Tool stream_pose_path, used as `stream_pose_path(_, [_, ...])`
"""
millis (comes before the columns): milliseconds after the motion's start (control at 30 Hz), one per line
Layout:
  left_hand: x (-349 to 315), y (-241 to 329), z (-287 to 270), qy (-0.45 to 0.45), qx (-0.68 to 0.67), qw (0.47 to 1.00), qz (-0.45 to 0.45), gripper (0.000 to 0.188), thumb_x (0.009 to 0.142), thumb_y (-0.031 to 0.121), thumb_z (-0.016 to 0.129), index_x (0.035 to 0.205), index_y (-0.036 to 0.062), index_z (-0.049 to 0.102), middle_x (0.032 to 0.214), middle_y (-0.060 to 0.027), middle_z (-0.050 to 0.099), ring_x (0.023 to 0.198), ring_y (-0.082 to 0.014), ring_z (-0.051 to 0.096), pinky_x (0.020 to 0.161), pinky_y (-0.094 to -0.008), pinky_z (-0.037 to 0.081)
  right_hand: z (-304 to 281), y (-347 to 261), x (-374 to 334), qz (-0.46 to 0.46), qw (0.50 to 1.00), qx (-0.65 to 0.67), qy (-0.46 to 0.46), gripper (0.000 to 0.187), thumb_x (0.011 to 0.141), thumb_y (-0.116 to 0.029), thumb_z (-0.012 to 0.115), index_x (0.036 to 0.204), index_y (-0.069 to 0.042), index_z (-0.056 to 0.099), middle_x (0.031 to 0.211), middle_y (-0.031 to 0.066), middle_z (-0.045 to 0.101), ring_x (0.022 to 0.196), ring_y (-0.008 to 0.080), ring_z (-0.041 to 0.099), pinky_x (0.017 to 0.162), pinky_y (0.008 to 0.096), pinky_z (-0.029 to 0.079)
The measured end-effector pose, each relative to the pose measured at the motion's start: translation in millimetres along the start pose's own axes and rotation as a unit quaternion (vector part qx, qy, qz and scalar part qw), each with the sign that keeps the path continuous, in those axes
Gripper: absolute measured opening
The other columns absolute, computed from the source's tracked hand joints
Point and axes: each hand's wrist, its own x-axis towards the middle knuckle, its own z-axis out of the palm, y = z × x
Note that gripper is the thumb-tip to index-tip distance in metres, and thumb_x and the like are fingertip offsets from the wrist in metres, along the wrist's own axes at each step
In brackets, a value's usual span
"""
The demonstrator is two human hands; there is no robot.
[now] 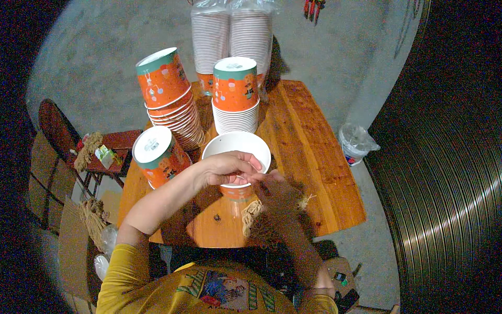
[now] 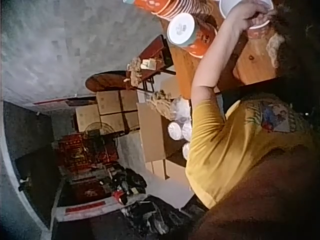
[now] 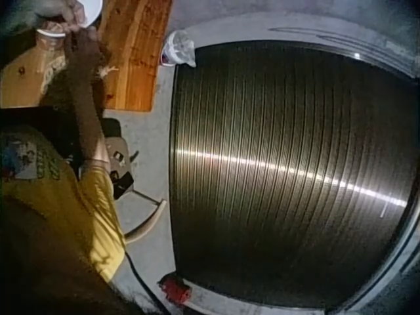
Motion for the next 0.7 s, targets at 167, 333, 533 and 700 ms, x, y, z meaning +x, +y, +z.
stream_pose_path(167, [0,0,0,0.014,0.023,1.0,0.014,0.017,0.082,-0.003,0.059,0.096,0.0041,0.053,0.084,-0.0035,0.061,0.069,-0.0081,0.059,0.063,-0.0175,0.051,-3,26,-2,0.016,0.992,0.115,-0.05,0.009,0.085,-0.006,0.061,0.092,-0.005,0.066,0.071,-0.0005,0.051,0.064,0.0082,0.049,0.057,0.0233,0.039])
stream_pose_path(333, [1,-4,2,0.0,0.049,0.995,0.087,0.021,0.079,-0.005,0.058,0.097,0.0011,0.051,0.086,-0.0062,0.057,0.076,-0.0109,0.059,0.067,-0.0192,0.051,-3,20,1,0.154,0.948,0.279,-0.007,0.008,0.087,-0.01,0.061,0.092,-0.004,0.062,0.073,-0.0036,0.051,0.064,0.0058,0.046,0.057,0.0216,0.038])
stream_pose_path(533, [1,-8,-3,0.031,0.254,0.948,0.19,0.029,0.078,-0.005,0.06,0.103,0.0021,0.047,0.088,-0.0047,0.057,0.081,-0.013,0.056,0.075,-0.0242,0.046,-6,4,11,0.093,0.984,0.151,-0.008,0.011,0.085,-0.015,0.065,0.087,-0.004,0.062,0.067,-0.0042,0.048,0.06,0.0049,0.041,0.054,0.0209,0.036])
stream_pose_path(700, [-8,-9,15,0.092,0.374,0.89,0.245,0.027,0.082,0.001,0.06,0.105,0.0047,0.046,0.086,-0.0038,0.055,0.083,-0.012,0.053,0.076,-0.0237,0.044,-4,6,13,0.097,0.991,0.095,0.016,0.012,0.082,-0.015,0.068,0.081,-0.004,0.062,0.063,-0.0039,0.048,0.058,0.0047,0.041,0.053,0.0212,0.036])
